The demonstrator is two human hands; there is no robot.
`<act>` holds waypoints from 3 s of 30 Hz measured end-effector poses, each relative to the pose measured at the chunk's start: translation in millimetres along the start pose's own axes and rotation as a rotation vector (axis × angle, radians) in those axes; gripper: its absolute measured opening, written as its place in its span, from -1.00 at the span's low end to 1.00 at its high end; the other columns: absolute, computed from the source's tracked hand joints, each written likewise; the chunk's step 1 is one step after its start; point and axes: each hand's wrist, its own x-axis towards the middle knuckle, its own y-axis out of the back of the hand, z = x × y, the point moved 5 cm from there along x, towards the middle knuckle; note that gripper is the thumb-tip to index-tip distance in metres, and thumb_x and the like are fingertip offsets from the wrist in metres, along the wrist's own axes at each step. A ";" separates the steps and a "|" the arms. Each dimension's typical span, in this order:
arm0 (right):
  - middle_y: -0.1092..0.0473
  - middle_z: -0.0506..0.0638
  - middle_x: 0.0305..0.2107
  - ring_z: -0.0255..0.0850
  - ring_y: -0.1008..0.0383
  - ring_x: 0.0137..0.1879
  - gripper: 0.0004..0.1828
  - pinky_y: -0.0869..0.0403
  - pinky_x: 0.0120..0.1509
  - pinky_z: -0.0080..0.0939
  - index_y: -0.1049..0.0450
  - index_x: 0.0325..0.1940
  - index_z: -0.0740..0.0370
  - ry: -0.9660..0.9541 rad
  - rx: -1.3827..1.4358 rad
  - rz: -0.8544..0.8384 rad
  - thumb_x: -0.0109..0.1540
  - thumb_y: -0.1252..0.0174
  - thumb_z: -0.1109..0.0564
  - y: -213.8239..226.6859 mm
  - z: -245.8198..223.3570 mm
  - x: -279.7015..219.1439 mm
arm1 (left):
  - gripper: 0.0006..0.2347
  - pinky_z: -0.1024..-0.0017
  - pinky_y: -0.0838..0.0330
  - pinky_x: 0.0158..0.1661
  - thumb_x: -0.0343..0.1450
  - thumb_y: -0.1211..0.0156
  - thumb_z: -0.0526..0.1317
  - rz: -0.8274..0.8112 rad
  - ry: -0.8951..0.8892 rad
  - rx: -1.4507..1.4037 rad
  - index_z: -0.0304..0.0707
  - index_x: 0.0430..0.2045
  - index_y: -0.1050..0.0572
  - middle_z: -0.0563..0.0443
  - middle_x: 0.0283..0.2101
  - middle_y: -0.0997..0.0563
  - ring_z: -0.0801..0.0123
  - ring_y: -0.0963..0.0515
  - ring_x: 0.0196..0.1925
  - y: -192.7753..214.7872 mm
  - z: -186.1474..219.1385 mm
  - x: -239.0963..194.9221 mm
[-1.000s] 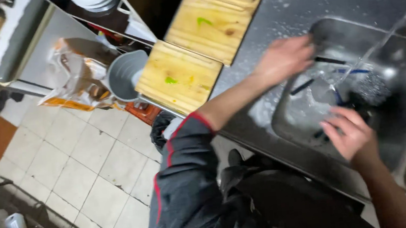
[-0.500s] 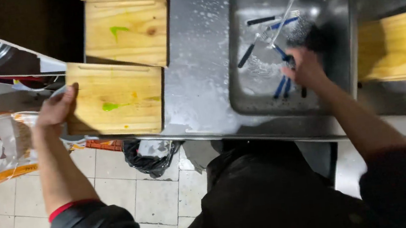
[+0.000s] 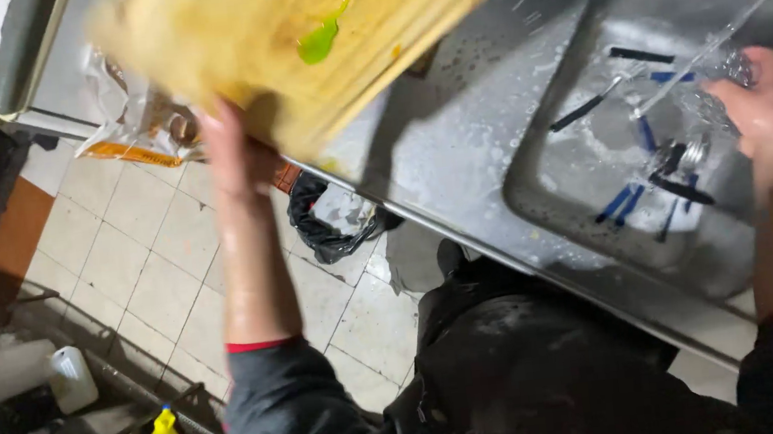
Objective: Washing and scrubbing wooden serving boards in a kitchen sink.
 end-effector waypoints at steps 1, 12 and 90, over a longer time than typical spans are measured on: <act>-0.37 0.03 0.09 -0.09 -0.44 0.16 -0.33 -0.53 0.12 0.04 -0.21 0.38 0.14 0.021 0.331 -0.097 0.24 -0.34 0.15 -2.6 -13.2 1.2 | -0.45 0.05 -0.44 0.34 0.47 -0.33 -0.12 -0.073 0.088 -0.107 -0.24 0.33 -0.24 -0.06 0.27 -0.49 0.12 -0.50 0.34 -3.8 -27.0 -20.4; -0.54 -0.10 -0.03 -0.12 -0.63 -0.12 -0.51 -0.37 -0.51 -0.42 -0.45 0.28 -0.06 -0.347 1.173 -0.272 0.34 -0.30 -0.23 -0.6 -89.0 25.5 | -0.57 0.15 -0.43 0.23 0.40 -0.35 -0.36 -0.200 0.355 -0.216 -0.37 0.18 -0.41 -0.06 0.12 -0.57 0.17 -0.54 0.19 -179.2 -199.9 -95.6; -0.34 -0.03 -0.10 -0.17 -0.40 -0.11 -0.58 -0.50 -0.21 -0.20 -0.24 0.12 0.02 0.384 0.954 -0.150 0.28 -0.29 0.11 -106.2 -238.2 -90.0 | -0.35 -0.07 -0.26 0.38 0.50 -0.15 0.16 -0.172 0.348 -0.667 -0.27 0.37 -0.14 -0.14 0.33 -0.38 0.00 -0.34 0.40 -199.0 -227.9 -76.1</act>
